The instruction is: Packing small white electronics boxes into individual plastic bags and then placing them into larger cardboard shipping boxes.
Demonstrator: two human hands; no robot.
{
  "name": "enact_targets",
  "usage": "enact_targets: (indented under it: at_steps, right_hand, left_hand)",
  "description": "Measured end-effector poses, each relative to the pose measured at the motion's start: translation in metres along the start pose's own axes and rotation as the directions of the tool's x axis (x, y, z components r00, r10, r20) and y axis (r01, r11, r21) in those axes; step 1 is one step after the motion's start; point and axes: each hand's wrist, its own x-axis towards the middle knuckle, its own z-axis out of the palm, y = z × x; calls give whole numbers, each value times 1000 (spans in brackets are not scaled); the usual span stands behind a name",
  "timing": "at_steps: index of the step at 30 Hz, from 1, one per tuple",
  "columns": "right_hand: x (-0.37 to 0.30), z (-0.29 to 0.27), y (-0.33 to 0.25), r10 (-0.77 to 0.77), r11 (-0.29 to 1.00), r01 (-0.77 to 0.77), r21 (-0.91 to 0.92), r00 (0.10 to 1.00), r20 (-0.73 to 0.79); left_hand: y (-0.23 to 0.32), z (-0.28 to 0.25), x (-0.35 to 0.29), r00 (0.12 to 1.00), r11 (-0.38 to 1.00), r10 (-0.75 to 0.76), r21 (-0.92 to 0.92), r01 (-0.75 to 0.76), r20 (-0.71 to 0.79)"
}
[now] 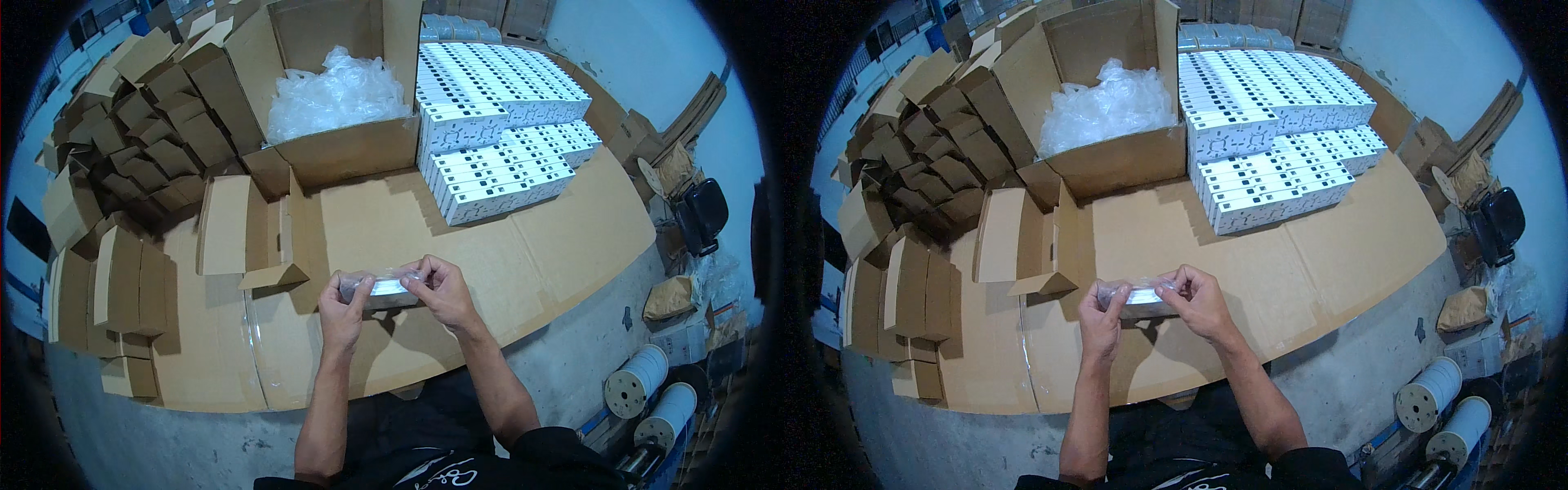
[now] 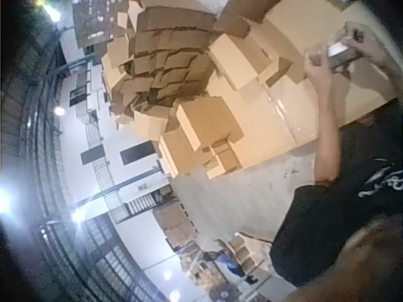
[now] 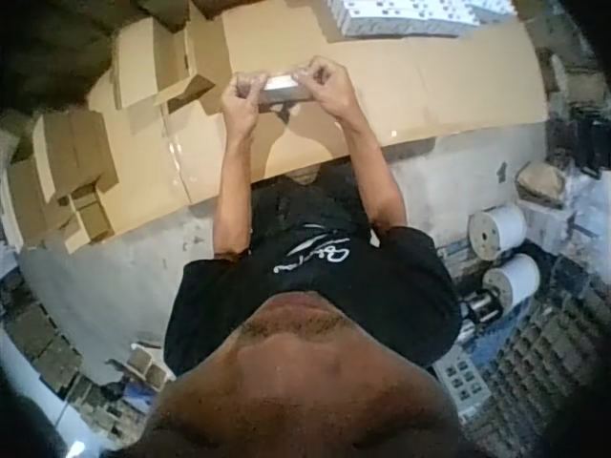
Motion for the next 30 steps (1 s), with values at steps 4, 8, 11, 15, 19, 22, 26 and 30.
enact_targets:
  at_steps: [4, 8, 11, 15, 19, 22, 26, 30]
  right_hand:
    - [1, 4, 12, -96, 994, 101, 46, 992, -85]
    - [-4, 13, 1, -218, 963, 241, 123, 959, -179]
    - [-9, -1, 4, -401, 916, 401, -1, 914, -70]
    - [-9, -18, 0, -535, 752, 568, -334, 822, 193]
    - [-12, -12, 0, -349, 850, 361, -384, 931, 102]
    - [-13, -9, -3, -286, 878, 290, -380, 956, 70]
    - [-14, -9, -1, -275, 889, 265, -373, 961, 27]
    - [-13, -8, -5, -231, 911, 222, -348, 973, 16]
  left_hand:
    - [-9, -1, 3, 1000, 1000, -11, -15, 11, -21]
    - [-9, 10, 2, 994, 994, 70, -79, -76, -81]
    - [-6, 10, 3, 988, 986, 127, -101, -135, -83]
    - [-6, 11, 2, 984, 987, 150, -51, -156, -94]
    - [3, 17, -1, 941, 945, 324, 75, -318, -98]
    - [6, 6, 3, 839, 812, 544, 259, -522, -14]
    - [28, 2, 2, 776, 534, 534, 578, -618, 336]
    - [38, -1, 3, 783, 469, 412, 629, -620, 466]
